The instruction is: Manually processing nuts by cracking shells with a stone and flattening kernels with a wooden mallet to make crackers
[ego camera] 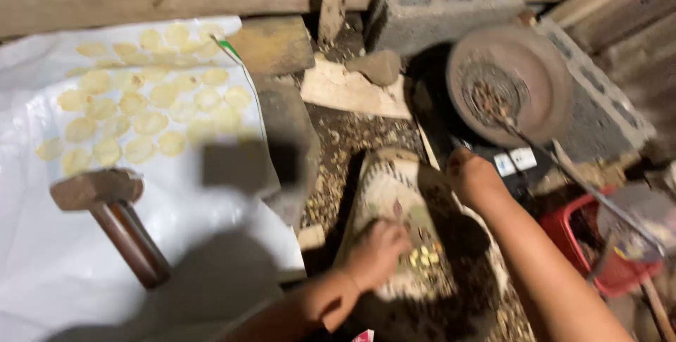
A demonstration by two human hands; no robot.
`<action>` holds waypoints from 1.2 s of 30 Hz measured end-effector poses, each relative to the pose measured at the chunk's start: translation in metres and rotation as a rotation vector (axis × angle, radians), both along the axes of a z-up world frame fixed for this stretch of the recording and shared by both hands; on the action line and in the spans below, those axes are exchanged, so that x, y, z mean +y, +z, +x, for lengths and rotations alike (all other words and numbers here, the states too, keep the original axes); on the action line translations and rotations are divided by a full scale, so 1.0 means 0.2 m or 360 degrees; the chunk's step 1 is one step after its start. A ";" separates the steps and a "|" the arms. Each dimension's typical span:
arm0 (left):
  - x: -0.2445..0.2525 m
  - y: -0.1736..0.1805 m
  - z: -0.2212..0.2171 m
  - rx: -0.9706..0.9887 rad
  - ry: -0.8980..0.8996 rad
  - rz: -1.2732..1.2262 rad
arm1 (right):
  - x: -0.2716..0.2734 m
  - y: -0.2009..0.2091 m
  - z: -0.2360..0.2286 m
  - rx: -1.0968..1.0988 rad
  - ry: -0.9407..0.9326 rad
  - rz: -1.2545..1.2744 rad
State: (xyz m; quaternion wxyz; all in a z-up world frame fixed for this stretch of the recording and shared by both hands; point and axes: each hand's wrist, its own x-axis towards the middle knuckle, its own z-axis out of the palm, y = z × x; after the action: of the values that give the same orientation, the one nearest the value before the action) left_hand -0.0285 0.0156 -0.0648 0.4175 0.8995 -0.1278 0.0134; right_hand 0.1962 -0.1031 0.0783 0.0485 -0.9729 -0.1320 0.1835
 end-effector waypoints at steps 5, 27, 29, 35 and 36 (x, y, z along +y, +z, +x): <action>-0.09 0.14 0.09 0.0683 0.1039 -0.1997 | -0.11 0.21 -0.48 0.0301 0.0054 0.0533; -0.08 0.10 -0.05 0.1069 0.0979 -0.0831 | -0.46 -0.31 -0.70 -0.0225 0.0640 0.0616; -0.12 0.16 -0.06 0.0083 0.0626 -0.0191 | -0.50 -0.48 -0.67 -0.0131 0.0705 0.0417; -0.17 0.18 -0.05 0.0069 0.0392 0.1031 | -0.42 -0.19 -0.69 0.0223 0.0524 0.0482; -0.17 0.33 -0.06 0.0069 0.0392 0.1037 | -0.38 -0.18 -0.67 0.0223 0.0526 0.0488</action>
State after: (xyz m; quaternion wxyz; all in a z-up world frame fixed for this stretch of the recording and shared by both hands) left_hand -0.0395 -0.0185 0.0009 0.1063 0.9943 -0.0068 0.0029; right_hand 0.0628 -0.1793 0.0433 0.1741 -0.9043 -0.3120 0.2337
